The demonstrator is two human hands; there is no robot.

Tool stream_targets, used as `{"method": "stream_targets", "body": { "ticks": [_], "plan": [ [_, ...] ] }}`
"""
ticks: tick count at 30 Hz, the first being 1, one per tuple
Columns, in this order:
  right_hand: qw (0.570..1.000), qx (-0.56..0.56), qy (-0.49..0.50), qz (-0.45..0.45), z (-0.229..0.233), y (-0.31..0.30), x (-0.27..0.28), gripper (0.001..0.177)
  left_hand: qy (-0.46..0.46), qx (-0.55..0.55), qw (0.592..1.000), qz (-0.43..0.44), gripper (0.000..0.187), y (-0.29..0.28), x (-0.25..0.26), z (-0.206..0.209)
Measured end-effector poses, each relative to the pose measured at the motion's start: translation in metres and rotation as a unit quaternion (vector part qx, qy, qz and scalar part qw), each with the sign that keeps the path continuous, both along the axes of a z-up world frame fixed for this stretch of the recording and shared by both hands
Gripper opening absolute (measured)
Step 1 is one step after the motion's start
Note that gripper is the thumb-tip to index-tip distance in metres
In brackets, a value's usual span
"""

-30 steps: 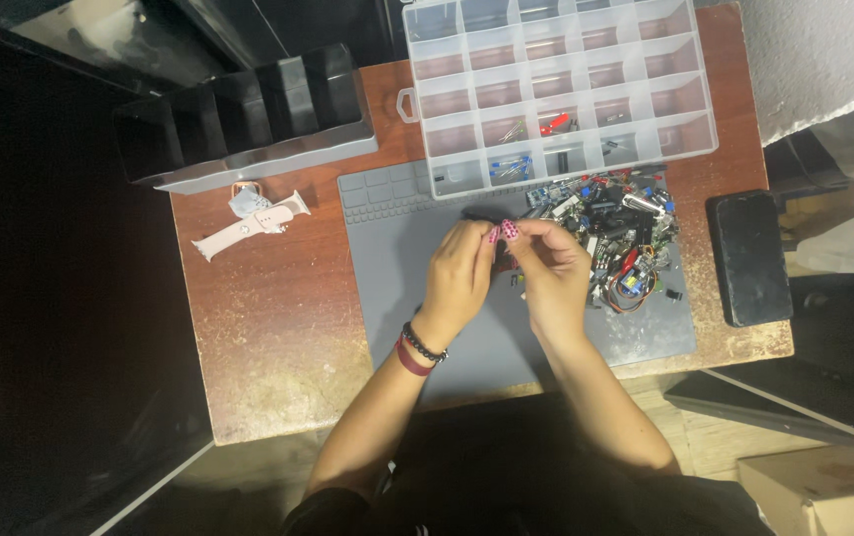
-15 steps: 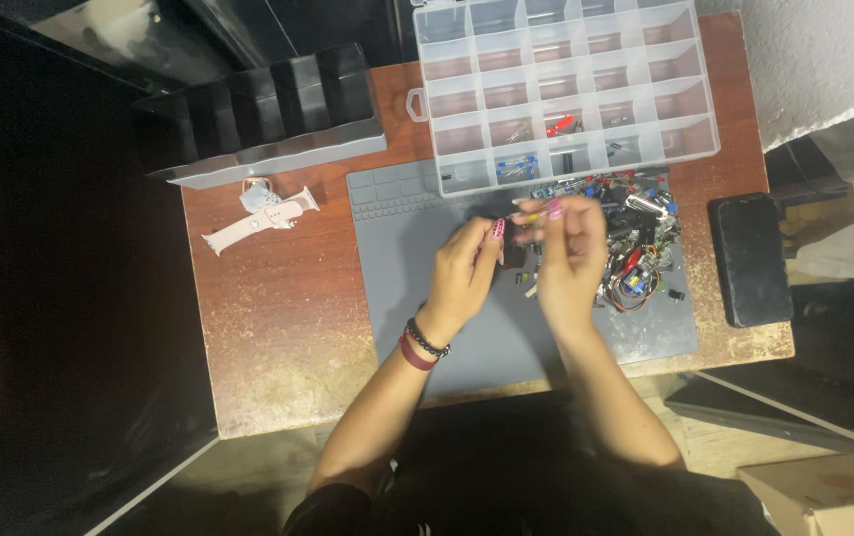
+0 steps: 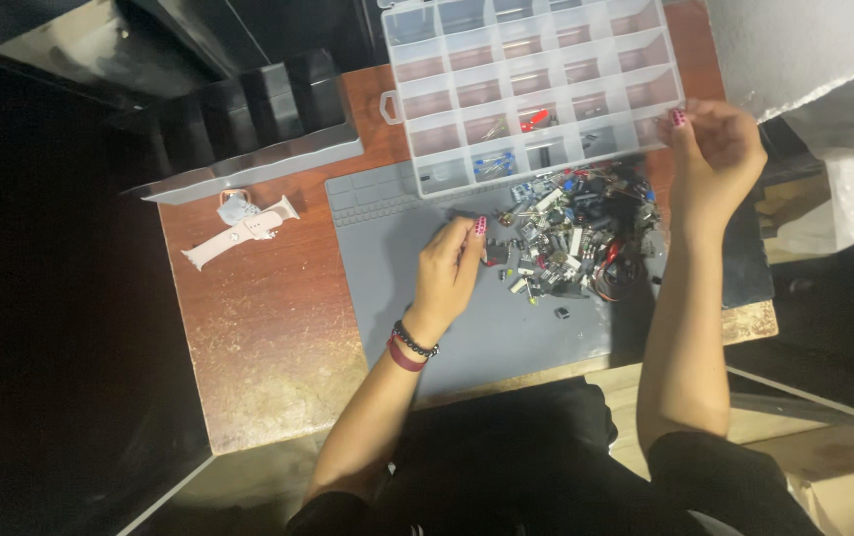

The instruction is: The person sorts a pile of small electronic components and wires on a gray mat, picking up items one by one and placing them into compartments of a clear plastic organizer box. The person handles various connectors, wires, and small parts throughout the process.

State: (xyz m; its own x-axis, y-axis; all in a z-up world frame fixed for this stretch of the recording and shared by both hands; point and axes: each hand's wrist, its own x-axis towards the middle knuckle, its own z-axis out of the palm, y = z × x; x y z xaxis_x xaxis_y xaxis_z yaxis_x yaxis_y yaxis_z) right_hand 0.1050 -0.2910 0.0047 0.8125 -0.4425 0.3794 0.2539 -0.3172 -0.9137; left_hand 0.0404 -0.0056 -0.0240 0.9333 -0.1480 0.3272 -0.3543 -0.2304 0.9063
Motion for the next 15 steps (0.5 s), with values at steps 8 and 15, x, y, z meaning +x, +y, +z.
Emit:
{"method": "stream_targets", "body": {
  "ticks": [8,15],
  "plan": [
    [0.964,-0.260,0.001,0.049,-0.013,-0.026,0.011,0.022,-0.002,0.003,1.000,0.015,0.023,0.004,0.003,-0.004],
    [0.955,-0.291,0.029,0.050,-0.019,-0.036,0.008,0.021,-0.015,-0.021,0.995,0.093,0.014,0.019,0.051,0.062]
  ]
}}
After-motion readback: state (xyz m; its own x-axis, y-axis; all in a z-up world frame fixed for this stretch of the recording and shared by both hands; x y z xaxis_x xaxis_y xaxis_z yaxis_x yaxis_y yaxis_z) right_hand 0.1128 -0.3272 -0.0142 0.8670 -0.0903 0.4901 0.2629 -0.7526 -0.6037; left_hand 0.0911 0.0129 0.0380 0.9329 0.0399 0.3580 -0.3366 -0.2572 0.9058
